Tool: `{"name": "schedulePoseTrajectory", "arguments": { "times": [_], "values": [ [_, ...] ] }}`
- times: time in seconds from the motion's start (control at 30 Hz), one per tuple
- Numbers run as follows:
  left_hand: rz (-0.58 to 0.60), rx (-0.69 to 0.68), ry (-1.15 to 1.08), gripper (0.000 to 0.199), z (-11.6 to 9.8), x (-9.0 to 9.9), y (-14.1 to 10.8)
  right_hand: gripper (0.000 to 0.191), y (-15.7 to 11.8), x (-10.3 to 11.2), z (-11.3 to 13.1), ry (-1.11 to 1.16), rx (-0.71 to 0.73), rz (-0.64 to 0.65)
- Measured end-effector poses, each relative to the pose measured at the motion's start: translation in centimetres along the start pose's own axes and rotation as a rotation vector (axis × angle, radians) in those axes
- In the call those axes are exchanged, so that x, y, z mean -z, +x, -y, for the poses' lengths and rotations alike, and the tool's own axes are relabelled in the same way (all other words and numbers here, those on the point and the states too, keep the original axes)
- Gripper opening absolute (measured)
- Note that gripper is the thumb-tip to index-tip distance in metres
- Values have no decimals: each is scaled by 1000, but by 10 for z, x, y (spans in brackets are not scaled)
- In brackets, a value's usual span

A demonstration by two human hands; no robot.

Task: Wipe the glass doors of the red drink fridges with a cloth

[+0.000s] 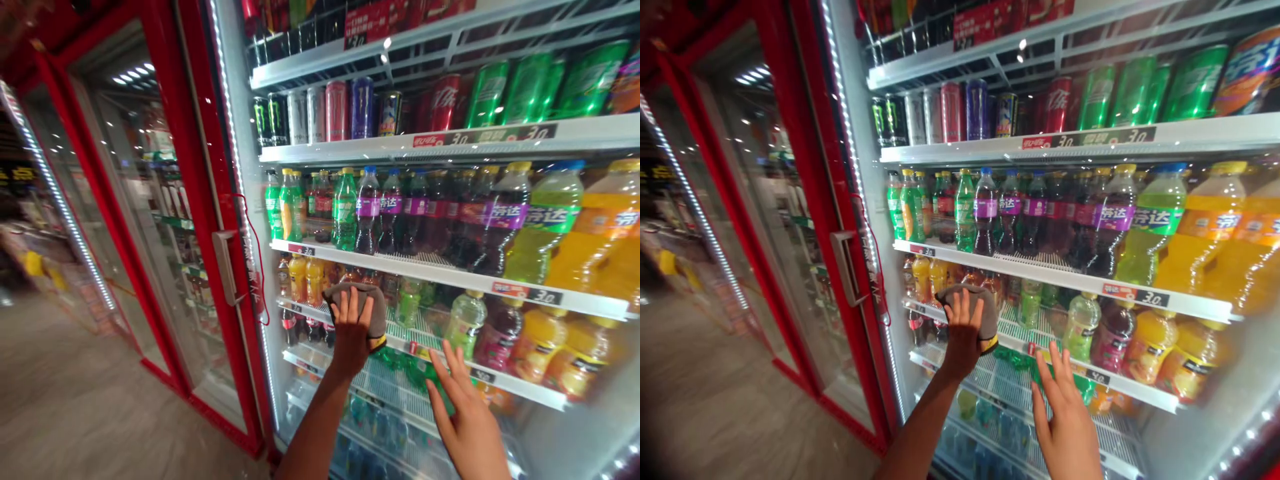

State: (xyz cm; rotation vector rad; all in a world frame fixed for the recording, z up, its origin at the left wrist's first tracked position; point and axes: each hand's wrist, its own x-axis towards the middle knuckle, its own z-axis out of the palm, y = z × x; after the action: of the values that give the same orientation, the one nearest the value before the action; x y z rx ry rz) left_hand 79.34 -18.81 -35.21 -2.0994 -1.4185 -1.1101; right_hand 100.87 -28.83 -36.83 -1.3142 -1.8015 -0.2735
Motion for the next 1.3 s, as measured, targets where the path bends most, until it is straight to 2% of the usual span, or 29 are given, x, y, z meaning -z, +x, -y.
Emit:
{"name": "schedulePoseTrajectory", "arguments": {
  "times": [0.1, 0.2, 0.27, 0.37, 0.43, 0.5, 0.57, 0.63, 0.73, 0.77, 0.83, 0.93, 1.03, 1.1, 1.17, 1.23, 1.3],
  "values": [
    [-97, 90, -2, 92, 36, 12, 13, 53, 3, -2, 5, -31, 21, -35],
    [-225, 178, -10, 92, 62, 11, 2, 57, 6, -11, 18, -27, 41, -29],
    [-238, 159, -1, 96, 62, 4, -13, 61, 9, -21, 28, -15, 73, -2],
    [-129, 8, 15, 110, 42, -8, -26, 67, 17, -37, 40, -21, 134, 35],
    [-37, -109, 17, 114, 31, -6, -19, 70, 24, -45, 45, -21, 160, 39],
    [-8, -159, 22, 110, 32, 5, -1, 72, 30, -49, 50, -20, 162, 31],
    [-64, -123, 31, 103, 47, 22, 20, 74, 34, -51, 55, -30, 131, 33],
    [-170, 2, 29, 98, 69, 34, 31, 75, 36, -52, 61, -53, 89, 50],
    [-283, 206, -12, 98, 91, 32, 16, 78, 35, -55, 67, -99, 67, 91],
    [-289, 235, -27, 99, 92, 26, 4, 80, 34, -57, 67, -116, 67, 104],
    [-247, 202, -36, 103, 82, 12, -23, 83, 32, -59, 67, -142, 68, 123],
    [-83, 82, -33, 114, 56, -2, -42, 85, 31, -62, 66, -164, 76, 139],
    [-17, -20, -14, 112, 47, 8, -18, 83, 30, -64, 64, -172, 90, 123],
    [-74, -8, -12, 107, 58, 22, 8, 81, 30, -66, 63, -171, 95, 106],
    [-178, 76, -21, 100, 77, 34, 26, 80, 29, -67, 62, -166, 92, 91],
    [-273, 184, -35, 96, 96, 37, 27, 79, 28, -69, 62, -160, 91, 76],
    [-321, 264, -48, 96, 107, 30, 14, 78, 27, -68, 62, -155, 93, 66]
  ]
}}
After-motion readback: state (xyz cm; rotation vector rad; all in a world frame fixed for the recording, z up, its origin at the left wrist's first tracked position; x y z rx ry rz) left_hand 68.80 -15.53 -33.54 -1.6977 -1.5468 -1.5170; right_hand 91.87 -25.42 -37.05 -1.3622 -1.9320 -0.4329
